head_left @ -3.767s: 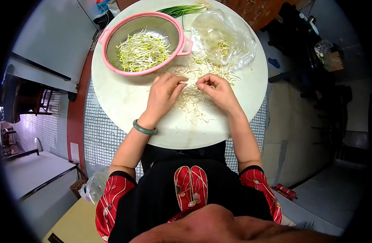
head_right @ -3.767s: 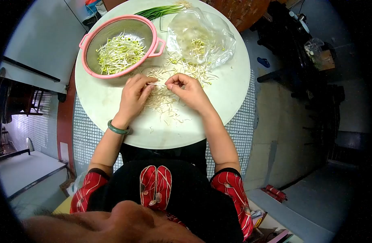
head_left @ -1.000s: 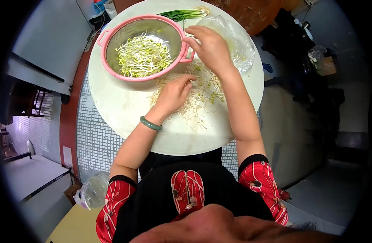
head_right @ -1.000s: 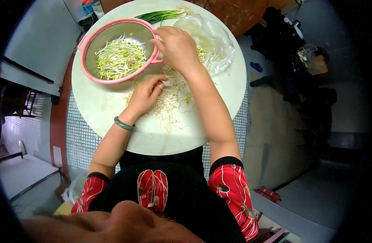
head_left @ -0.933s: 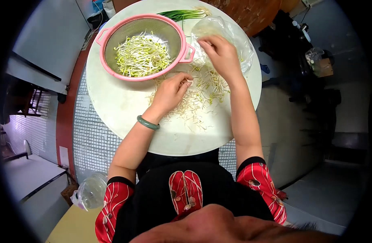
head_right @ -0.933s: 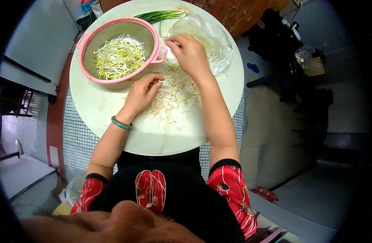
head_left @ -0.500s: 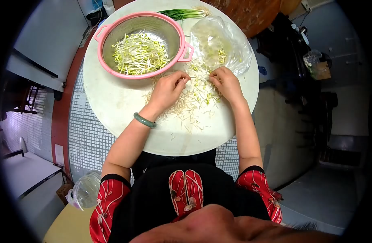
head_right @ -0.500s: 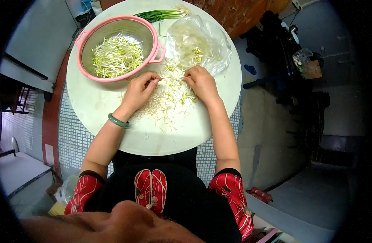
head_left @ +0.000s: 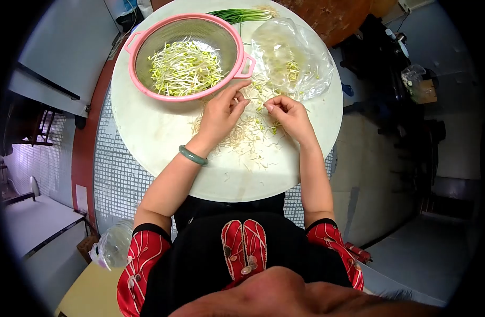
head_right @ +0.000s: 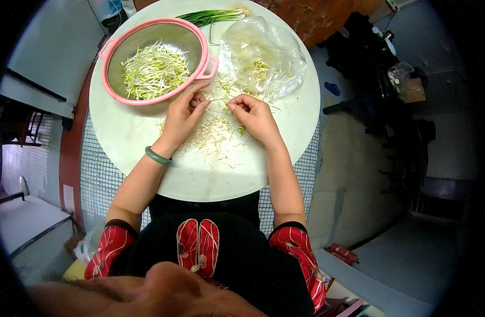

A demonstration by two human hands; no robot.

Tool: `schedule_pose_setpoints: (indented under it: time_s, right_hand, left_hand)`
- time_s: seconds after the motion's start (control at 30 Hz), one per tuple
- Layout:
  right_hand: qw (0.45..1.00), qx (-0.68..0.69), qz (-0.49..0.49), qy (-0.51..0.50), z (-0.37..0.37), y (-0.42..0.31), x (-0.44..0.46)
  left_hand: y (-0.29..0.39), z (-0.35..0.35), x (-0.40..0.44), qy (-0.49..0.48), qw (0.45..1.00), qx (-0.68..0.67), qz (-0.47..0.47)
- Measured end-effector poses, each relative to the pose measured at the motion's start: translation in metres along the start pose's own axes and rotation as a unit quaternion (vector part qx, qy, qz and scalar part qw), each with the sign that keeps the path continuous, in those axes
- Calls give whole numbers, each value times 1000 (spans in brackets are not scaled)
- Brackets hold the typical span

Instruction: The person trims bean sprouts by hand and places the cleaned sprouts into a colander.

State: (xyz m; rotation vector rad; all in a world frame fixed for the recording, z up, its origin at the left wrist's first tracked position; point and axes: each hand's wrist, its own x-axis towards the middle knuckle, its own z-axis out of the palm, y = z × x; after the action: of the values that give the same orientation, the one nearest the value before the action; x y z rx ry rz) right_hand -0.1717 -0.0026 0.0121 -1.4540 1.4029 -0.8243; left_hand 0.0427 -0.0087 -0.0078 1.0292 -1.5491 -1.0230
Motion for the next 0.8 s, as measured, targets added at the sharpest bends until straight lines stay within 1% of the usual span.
schedule_pose_setpoints:
  time_s: [0.07, 0.17, 0.27, 0.33, 0.37, 0.43, 0.47, 0.5, 0.57, 0.6, 0.67, 0.77, 0.8]
  right_hand:
    - [999, -36, -12, 7, 5, -7, -4]
    - [998, -54, -15, -3, 4, -8, -7]
    - [998, -68, -20, 2, 4, -11, -10]
    - [995, -90, -32, 1, 4, -13, -11]
    - [997, -68, -27, 10, 4, -16, -10]
    - [999, -25, -19, 29, 4, -36, -5]
    - [997, -27, -56, 53, 5, -51, 3]
    - [992, -29, -95, 78, 10, -71, 17]
    - [973, -9, -217, 80, 25, -96, 48]
    - [954, -100, -270, 89, 30, -102, 62]
    - [882, -282, -363, 101, 35, -109, 82]
    - [941, -127, -290, 122, 12, -92, 68]
    - [952, -169, -214, 138, -1, -82, 55]
  left_hand:
    - [12, -4, 0, 3, 997, 62, 37]
    - [-12, -3, 4, 20, 967, 152, 205]
    - [-9, -4, 5, 28, 955, 186, 228]
    - [-7, -2, 2, 37, 969, 174, 170]
    - [-6, -2, 1, 41, 975, 167, 142]
    - [-3, -6, 2, 11, 983, 158, 91]
    - [-2, -6, 2, -9, 986, 151, 66]
    - [-3, -4, 1, -23, 981, 168, 90]
    - [-7, -1, -2, -50, 968, 205, 136]
    - [-8, 1, -2, -46, 970, 195, 139]
    - [-11, 1, 0, -34, 974, 174, 143]
    - [-8, -5, 1, -39, 988, 121, 83]
    - [-10, -7, 1, -50, 986, 136, 83]
